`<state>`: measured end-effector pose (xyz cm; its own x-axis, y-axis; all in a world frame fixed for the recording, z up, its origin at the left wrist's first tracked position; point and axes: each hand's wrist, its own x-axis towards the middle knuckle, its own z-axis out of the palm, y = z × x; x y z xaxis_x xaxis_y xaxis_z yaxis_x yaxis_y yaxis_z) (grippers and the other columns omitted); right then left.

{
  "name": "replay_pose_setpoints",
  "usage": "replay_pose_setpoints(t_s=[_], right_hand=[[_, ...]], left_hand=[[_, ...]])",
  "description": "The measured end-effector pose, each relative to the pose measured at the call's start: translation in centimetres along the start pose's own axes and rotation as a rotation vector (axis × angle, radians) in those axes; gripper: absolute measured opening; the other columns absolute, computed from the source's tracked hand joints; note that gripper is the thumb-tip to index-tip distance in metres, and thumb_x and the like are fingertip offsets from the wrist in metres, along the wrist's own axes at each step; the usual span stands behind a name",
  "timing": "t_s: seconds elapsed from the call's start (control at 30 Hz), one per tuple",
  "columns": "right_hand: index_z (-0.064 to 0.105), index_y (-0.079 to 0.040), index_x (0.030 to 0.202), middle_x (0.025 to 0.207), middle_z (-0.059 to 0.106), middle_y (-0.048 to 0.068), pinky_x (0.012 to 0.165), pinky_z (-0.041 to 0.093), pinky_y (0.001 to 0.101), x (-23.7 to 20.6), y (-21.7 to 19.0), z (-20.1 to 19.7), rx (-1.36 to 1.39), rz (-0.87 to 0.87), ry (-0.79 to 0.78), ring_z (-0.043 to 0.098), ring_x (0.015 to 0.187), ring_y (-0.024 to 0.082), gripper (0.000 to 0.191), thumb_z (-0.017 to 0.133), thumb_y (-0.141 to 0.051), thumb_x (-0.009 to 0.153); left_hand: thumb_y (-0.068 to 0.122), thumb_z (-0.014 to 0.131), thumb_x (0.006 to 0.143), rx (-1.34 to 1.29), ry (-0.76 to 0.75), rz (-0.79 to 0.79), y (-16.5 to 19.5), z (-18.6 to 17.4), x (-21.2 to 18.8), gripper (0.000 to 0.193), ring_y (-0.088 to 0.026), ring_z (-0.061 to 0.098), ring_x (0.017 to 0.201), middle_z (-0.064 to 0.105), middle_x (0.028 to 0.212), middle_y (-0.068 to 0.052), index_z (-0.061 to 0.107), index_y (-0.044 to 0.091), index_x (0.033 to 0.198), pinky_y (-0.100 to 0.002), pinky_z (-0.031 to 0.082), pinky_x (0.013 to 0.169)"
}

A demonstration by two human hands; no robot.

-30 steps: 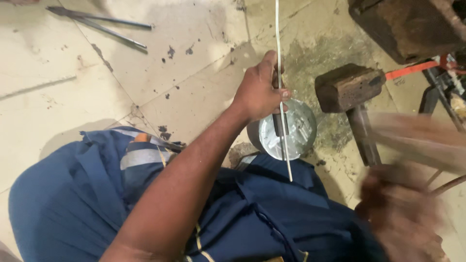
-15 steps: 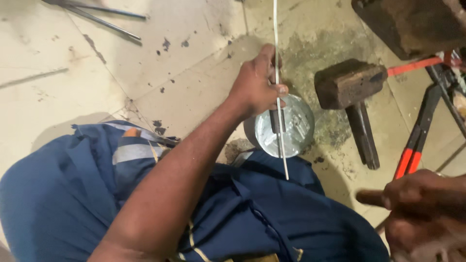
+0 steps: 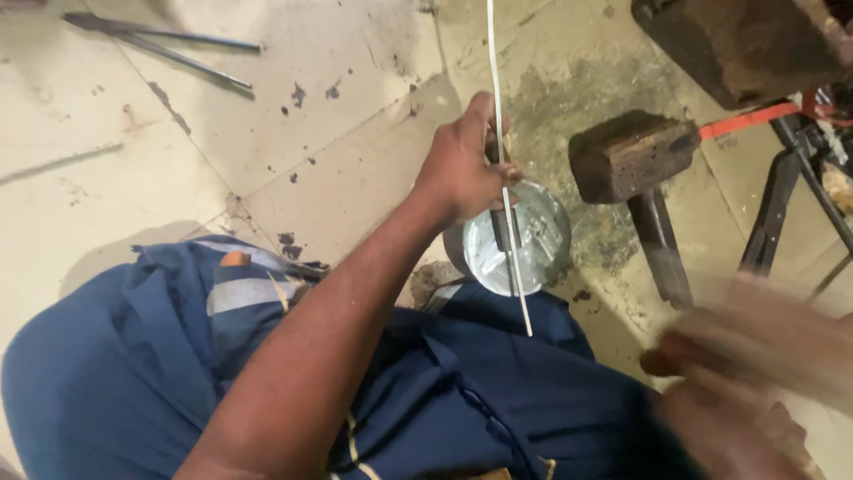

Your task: The person sits on the floor and repeatedly hammers a long, thin metal rod against a small metal container to straighten it. They rotate the rod and hammer different sections along its length.

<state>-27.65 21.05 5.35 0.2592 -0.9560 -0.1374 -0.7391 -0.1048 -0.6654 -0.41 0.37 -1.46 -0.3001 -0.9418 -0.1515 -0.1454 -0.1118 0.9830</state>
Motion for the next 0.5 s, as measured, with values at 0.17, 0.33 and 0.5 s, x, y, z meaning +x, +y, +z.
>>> replay_pose_setpoints(t_s=[0.17, 0.33, 0.5], right_hand=[[0.058, -0.008, 0.145, 0.088, 0.075, 0.014, 0.068, 0.059, 0.0361, 1.0, -0.4, 0.5, -0.261, 0.262, 0.079, 0.070, 0.077, 0.022, 0.050, 0.067, -0.015, 0.096], [0.064, -0.006, 0.132, 0.106, 0.071, 0.021, 0.072, 0.058, 0.0363, 0.4, -1.6, -0.3, -0.101, 0.033, 0.047, 0.068, 0.091, 0.027, 0.051, 0.069, -0.005, 0.081], [0.063, -0.005, 0.137, 0.106, 0.071, 0.019, 0.073, 0.057, 0.0363, 2.0, -3.6, 0.0, -0.200, -0.066, 0.069, 0.069, 0.089, 0.027, 0.052, 0.069, -0.009, 0.085]], left_hand=[[-0.001, 0.075, 0.082, 0.031, 0.051, 0.078, 1.0, -0.3, 0.4, 0.056, -0.022, 0.074, 0.074, 0.068, 0.087, -0.013, 0.043, 0.008, 0.128, -0.038, 0.064, 0.055], [-0.005, 0.074, 0.079, -0.187, -0.014, 0.002, 0.8, -0.1, -0.8, 0.066, -0.023, 0.075, 0.074, 0.065, 0.093, -0.011, 0.040, 0.007, 0.134, -0.035, 0.070, 0.054], [0.001, 0.085, 0.080, 0.145, 0.074, 0.273, 0.5, -0.2, -0.2, 0.063, -0.022, 0.073, 0.074, 0.071, 0.088, -0.014, 0.046, 0.004, 0.129, -0.040, 0.063, 0.066]])
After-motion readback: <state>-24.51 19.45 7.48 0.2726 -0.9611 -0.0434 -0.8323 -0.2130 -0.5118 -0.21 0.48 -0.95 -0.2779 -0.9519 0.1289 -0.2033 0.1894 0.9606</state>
